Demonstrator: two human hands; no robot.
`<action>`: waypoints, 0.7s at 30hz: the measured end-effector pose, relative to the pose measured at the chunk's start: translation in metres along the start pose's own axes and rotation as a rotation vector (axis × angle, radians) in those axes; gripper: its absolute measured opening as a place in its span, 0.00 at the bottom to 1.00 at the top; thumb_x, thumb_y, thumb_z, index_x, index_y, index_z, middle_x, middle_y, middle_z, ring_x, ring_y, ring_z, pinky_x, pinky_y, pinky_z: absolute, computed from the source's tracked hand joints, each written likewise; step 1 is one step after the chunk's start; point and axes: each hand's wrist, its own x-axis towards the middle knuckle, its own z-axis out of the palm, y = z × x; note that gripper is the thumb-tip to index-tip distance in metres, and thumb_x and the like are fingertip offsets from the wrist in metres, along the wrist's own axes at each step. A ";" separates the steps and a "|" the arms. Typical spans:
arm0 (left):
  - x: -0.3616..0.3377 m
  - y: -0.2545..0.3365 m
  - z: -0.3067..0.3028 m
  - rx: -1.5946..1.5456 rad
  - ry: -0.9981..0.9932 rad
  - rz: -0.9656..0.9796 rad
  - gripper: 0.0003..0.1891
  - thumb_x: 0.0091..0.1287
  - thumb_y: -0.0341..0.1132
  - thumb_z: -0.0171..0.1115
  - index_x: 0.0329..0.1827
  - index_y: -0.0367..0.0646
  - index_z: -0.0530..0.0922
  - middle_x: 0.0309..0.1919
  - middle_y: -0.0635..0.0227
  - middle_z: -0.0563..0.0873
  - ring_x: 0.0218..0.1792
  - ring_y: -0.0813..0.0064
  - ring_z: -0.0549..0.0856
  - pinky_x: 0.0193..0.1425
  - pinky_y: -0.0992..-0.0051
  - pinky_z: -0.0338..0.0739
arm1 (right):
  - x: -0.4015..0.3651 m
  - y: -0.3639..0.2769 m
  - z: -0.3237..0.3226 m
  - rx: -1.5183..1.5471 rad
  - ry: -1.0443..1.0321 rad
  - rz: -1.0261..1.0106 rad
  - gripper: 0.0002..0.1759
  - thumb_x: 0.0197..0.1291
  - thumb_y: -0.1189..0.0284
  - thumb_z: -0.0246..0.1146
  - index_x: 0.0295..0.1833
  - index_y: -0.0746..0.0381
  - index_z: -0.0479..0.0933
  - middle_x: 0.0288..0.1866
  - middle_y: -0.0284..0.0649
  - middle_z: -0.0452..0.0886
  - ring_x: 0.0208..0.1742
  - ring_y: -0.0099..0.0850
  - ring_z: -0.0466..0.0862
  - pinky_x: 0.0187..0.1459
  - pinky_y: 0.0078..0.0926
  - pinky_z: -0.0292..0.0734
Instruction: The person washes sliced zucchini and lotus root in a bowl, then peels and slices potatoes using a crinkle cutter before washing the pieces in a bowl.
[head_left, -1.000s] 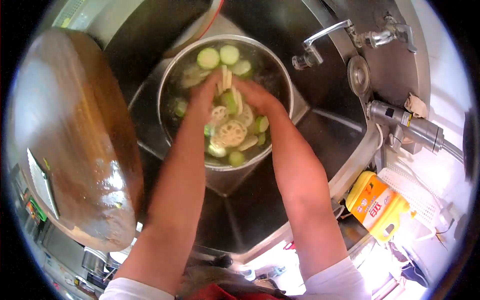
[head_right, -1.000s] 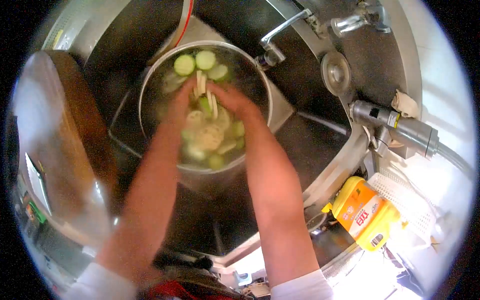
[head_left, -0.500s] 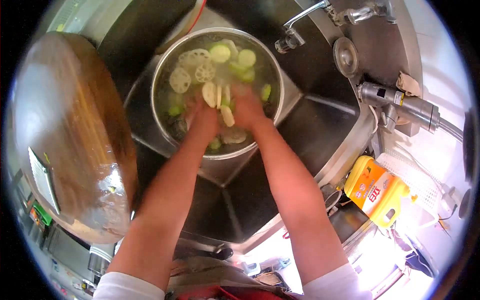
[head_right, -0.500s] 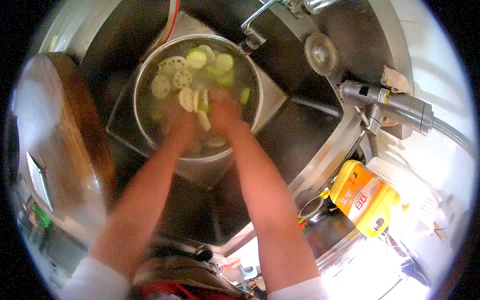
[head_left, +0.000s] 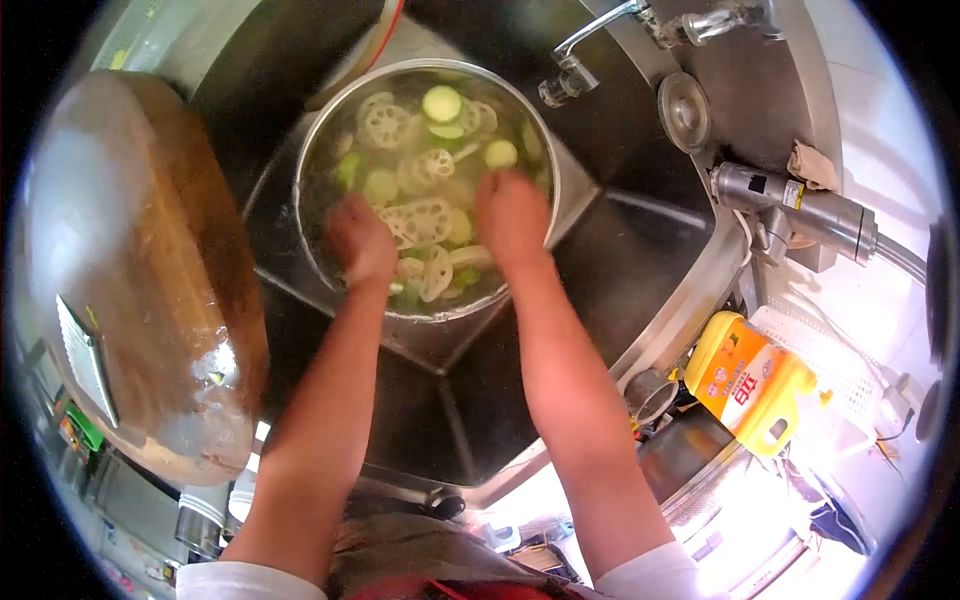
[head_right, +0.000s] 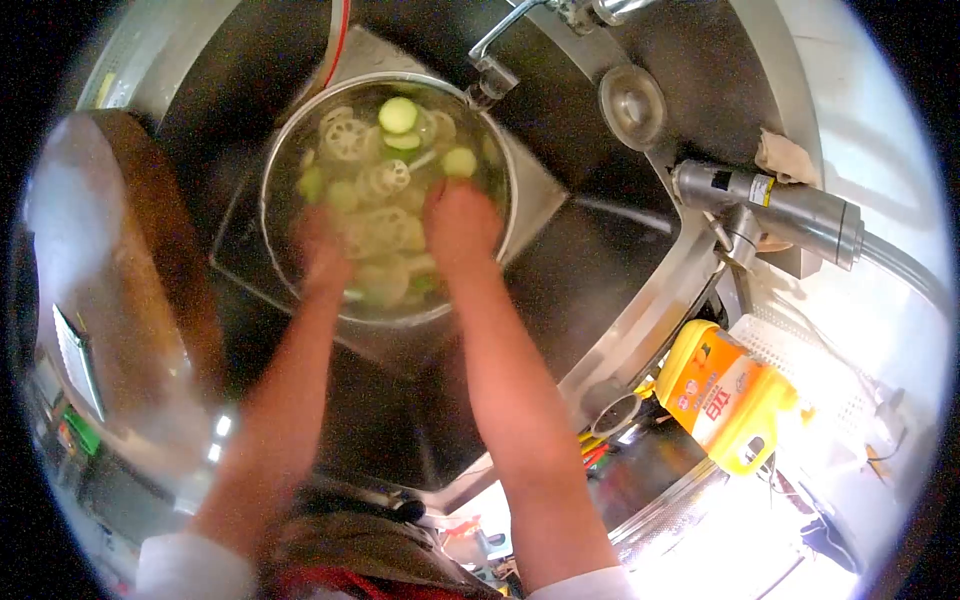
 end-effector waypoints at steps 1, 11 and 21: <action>0.014 0.006 0.003 -0.194 0.036 -0.211 0.25 0.71 0.51 0.51 0.56 0.36 0.79 0.53 0.48 0.83 0.58 0.47 0.78 0.63 0.55 0.69 | 0.017 0.005 0.003 0.084 0.145 -0.097 0.25 0.68 0.53 0.54 0.51 0.65 0.78 0.48 0.58 0.81 0.50 0.56 0.80 0.53 0.46 0.74; 0.076 0.024 0.041 -0.560 -0.600 -0.053 0.36 0.54 0.55 0.71 0.58 0.37 0.79 0.54 0.51 0.83 0.57 0.61 0.82 0.61 0.69 0.74 | 0.071 -0.041 0.014 1.073 -0.750 0.234 0.24 0.62 0.57 0.57 0.59 0.60 0.77 0.61 0.46 0.78 0.58 0.44 0.79 0.65 0.42 0.69; -0.073 0.012 -0.040 0.709 -0.546 0.373 0.62 0.38 0.51 0.82 0.78 0.59 0.52 0.77 0.54 0.48 0.77 0.43 0.39 0.61 0.23 0.57 | -0.050 0.025 0.065 -0.398 -0.244 -0.505 0.51 0.40 0.56 0.76 0.73 0.51 0.64 0.73 0.57 0.61 0.77 0.57 0.53 0.70 0.71 0.42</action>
